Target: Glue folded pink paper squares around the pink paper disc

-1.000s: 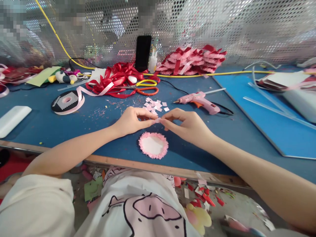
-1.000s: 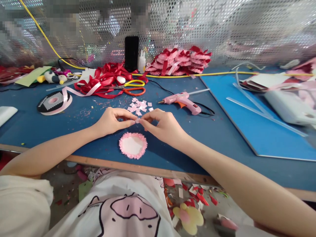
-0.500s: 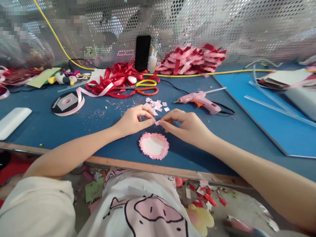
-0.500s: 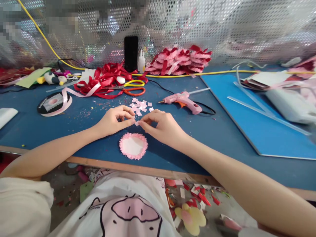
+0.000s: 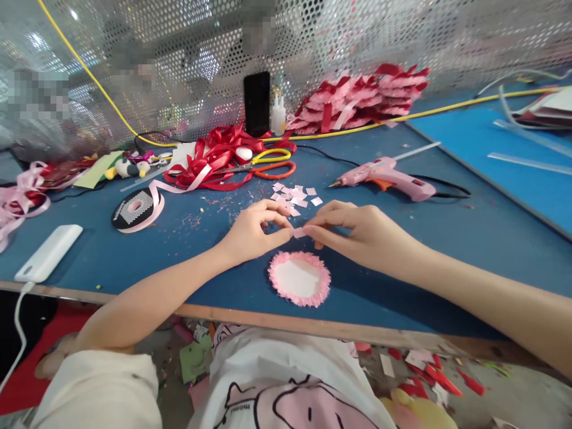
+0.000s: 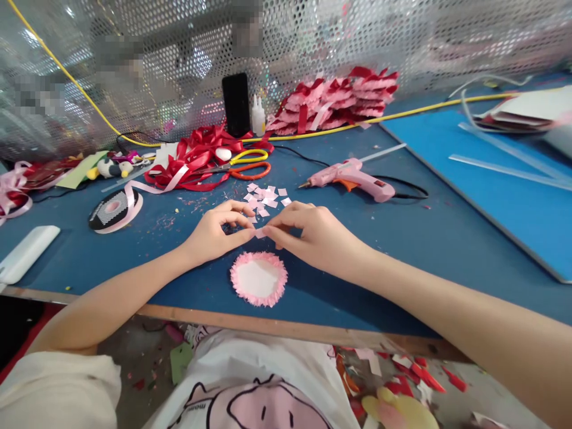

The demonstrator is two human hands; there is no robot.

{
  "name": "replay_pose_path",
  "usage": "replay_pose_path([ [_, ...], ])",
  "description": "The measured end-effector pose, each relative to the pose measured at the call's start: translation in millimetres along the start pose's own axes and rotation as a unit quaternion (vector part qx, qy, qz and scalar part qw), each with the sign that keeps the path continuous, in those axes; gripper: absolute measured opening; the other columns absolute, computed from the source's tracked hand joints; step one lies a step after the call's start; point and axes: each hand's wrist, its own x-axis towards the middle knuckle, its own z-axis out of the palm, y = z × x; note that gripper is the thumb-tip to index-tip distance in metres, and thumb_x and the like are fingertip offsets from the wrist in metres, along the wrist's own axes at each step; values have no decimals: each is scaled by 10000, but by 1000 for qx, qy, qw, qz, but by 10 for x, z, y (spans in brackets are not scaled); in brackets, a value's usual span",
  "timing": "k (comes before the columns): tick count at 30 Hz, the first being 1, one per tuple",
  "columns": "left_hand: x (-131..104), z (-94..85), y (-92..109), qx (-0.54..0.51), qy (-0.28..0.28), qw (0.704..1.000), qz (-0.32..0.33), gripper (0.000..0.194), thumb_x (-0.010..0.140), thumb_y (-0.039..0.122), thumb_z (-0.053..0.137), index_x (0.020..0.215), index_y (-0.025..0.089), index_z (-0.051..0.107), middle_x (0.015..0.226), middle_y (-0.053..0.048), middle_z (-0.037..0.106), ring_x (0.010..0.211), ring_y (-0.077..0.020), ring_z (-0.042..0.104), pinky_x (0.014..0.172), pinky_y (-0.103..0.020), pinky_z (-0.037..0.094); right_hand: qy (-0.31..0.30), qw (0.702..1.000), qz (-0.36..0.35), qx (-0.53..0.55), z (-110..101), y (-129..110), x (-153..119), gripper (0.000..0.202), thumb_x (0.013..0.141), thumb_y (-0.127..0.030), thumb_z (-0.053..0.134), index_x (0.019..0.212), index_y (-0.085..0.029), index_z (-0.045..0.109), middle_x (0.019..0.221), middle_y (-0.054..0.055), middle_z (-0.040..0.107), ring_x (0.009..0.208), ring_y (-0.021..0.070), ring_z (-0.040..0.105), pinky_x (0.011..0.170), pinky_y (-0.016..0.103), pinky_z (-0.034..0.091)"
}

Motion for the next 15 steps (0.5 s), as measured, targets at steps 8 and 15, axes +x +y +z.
replay_pose_path([
  [8,21,7,-21,77,-3,996,-44,118,814,121,835,727,196,812,1104,-69,814,1050,-220,757,1121,-489,580,117,860,142,-476,-358,199,65,531,1024,-522,493,1140,-78,760,1176,295,759,1178,495,695,928,600,543],
  [15,10,-24,-5,72,0,997,-41,112,797,110,843,730,198,826,1078,-67,824,968,-196,772,1020,-421,628,-74,781,337,-521,-652,645,194,568,1052,-570,414,1026,-107,742,1038,272,757,1029,413,746,790,452,516],
])
